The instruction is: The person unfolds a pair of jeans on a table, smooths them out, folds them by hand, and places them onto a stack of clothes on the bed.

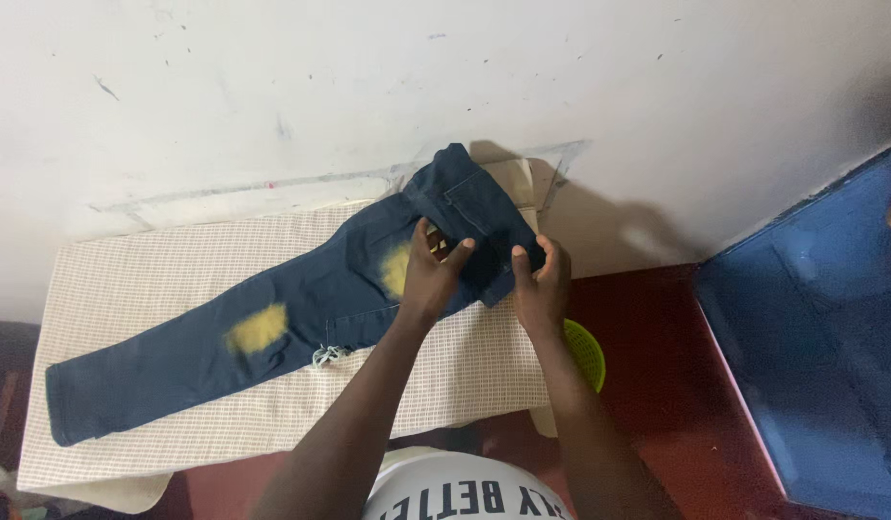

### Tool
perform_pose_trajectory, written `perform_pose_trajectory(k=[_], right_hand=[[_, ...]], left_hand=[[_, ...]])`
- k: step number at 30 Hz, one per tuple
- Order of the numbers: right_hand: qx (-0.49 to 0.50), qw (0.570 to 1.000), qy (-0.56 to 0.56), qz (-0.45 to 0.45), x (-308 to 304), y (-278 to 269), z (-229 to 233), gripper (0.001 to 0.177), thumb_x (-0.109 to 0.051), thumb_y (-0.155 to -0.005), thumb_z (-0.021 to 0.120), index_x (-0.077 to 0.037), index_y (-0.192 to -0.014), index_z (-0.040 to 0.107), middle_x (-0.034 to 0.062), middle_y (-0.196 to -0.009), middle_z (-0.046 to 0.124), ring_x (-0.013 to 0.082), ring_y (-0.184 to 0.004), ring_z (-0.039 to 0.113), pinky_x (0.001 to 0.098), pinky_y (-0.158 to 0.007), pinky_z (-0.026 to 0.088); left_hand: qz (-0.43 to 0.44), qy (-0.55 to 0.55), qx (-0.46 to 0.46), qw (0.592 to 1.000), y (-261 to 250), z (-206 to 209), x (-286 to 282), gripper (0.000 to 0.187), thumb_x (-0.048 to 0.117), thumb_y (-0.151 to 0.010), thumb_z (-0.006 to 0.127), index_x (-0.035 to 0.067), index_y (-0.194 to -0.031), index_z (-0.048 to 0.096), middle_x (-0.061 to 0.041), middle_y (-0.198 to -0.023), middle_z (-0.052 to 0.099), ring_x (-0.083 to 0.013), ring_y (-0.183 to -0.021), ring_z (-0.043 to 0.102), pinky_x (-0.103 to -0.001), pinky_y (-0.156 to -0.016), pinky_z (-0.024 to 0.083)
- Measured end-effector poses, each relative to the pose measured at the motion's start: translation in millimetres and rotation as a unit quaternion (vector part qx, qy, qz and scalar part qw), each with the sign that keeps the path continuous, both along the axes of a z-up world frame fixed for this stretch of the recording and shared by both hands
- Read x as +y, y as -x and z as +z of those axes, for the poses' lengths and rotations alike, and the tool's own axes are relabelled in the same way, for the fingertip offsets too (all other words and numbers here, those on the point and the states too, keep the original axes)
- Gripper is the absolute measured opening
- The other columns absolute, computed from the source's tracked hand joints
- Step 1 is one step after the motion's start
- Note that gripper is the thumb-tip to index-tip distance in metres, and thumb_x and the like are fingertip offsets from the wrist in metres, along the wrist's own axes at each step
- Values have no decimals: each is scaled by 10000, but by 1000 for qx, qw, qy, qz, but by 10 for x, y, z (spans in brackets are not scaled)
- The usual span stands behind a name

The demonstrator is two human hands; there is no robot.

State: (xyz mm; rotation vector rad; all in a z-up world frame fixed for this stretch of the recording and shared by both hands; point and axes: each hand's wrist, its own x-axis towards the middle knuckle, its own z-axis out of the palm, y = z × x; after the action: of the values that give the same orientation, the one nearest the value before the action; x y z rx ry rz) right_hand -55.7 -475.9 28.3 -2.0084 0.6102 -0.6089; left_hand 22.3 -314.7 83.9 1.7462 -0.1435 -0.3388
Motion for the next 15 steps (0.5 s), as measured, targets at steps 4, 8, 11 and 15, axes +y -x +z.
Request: perform_pose_trajectory(k=[4,8,11,15], right_hand=[[-31,999,28,-3,19,33,31,774,-633,-975,538,5,-1412,495,258,-1448,467,387,-1349,497,516,-1047,466],[-48,991,119,26,93,36,29,719,-490,-926,722,3,-1403,507,241,-1461,483,400,-1382,479,535,-1117,412],[-57,984,165,36,97,23,71,746,-386,-811,852,-8,-1364,523,227,-1454,502,397,-1379,483,524,-1130,412],[-6,984,178,27,69,47,56,785,-265,-719,881,2,-1364,523,240,-1449,502,417,-1387,453,559,-1122,358]], left_hand=[[-37,22,-17,999,-1,61,-90,1039,423,-894,726,-9,-1599,98,-269,-1570,403,-364,-1424,477,-447,-1122,457],[-51,35,-39,997,-73,-5,-276,994,370,-889,751,-24,-1591,168,-278,-1584,381,-371,-1449,443,-435,-1138,425],[-58,53,-70,994,-103,-36,-371,969,357,-883,768,-51,-1574,225,-286,-1585,390,-375,-1456,444,-430,-1155,407],[-69,2,-84,994,-89,1,-395,918,377,-880,771,-37,-1552,302,-255,-1554,442,-340,-1424,481,-412,-1147,410]])
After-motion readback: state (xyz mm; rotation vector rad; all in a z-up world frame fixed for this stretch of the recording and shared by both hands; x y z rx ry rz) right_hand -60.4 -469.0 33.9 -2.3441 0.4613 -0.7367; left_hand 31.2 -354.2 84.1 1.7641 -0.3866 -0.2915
